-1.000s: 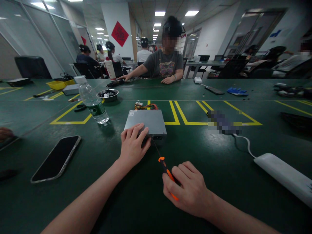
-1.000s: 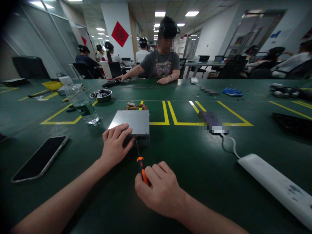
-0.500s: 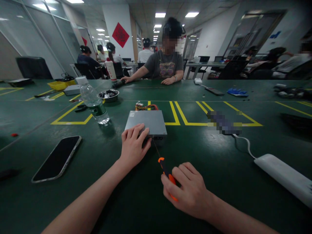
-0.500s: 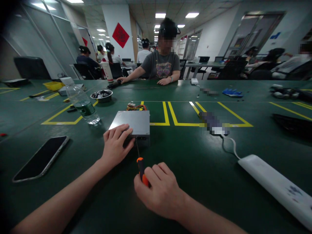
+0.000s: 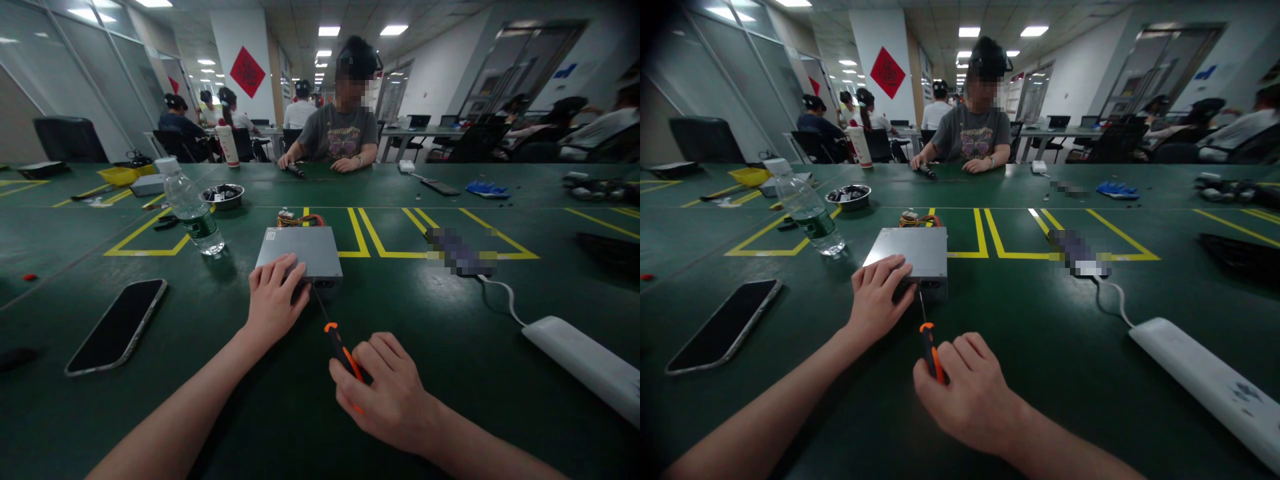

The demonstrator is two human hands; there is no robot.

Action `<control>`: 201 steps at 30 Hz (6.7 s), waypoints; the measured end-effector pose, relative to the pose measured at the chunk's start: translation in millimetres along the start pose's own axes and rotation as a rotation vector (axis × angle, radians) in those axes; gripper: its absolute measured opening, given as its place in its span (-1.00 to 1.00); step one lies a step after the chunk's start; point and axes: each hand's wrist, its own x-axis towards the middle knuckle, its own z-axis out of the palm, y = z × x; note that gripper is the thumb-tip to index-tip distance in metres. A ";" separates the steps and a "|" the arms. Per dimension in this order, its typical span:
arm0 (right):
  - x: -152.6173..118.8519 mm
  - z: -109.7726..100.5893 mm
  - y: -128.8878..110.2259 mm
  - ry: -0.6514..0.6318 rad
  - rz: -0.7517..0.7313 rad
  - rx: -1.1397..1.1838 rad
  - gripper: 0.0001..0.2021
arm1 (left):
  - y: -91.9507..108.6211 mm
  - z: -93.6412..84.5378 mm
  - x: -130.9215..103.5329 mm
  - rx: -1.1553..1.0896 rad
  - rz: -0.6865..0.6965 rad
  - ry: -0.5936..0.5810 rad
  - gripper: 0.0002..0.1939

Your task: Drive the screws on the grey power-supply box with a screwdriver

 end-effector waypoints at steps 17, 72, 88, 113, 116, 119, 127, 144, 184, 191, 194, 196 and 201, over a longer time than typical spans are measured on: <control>1.1 -2.6 1.3 -0.012 0.078 0.061 -0.87 | -0.3 1.2 0.0 0.006 0.003 0.010 -0.69; 0.0 0.6 0.5 0.008 0.119 0.066 -0.89 | 0.9 0.8 0.3 -0.007 -0.007 -0.007 -0.69; -6.0 4.6 -1.5 -0.037 0.053 0.028 -0.93 | 1.6 0.5 0.2 -0.020 -0.003 0.001 -0.69; -12.7 -10.1 18.2 0.070 -0.015 0.122 -0.88 | 0.4 2.4 -0.1 -0.016 -0.019 0.002 -0.69; -18.2 -15.2 24.7 0.083 -0.004 0.134 -0.87 | 0.0 2.4 -0.5 -0.016 -0.014 0.005 -0.70; -20.6 -16.6 27.9 0.093 0.010 0.126 -0.87 | -0.1 2.4 -0.6 -0.009 -0.013 0.005 -0.69; -16.5 -14.3 26.7 0.082 0.019 0.119 -0.85 | 0.4 1.4 0.2 0.002 -0.004 0.016 -0.69; -6.8 0.4 15.4 0.013 -0.016 0.092 -0.87 | 0.2 1.4 -0.3 -0.012 -0.010 0.013 -0.70; -6.4 3.0 2.9 -0.017 0.005 0.043 -0.93 | 1.6 1.4 0.3 -0.049 -0.029 0.007 -0.70; -6.6 4.1 3.9 -0.034 -0.036 0.012 -0.91 | 2.0 0.6 -0.3 -0.028 -0.022 0.009 -0.70; -6.3 -4.2 8.7 0.049 0.015 0.039 -0.91 | 1.7 0.0 -0.1 -0.026 -0.018 0.010 -0.70; -9.3 -10.6 13.7 0.087 0.008 0.093 -0.90 | 1.4 0.0 0.0 -0.027 -0.021 0.002 -0.70; -19.9 -18.5 26.8 0.127 0.042 0.089 -0.86 | 1.1 0.3 -0.2 -0.030 -0.021 0.011 -0.69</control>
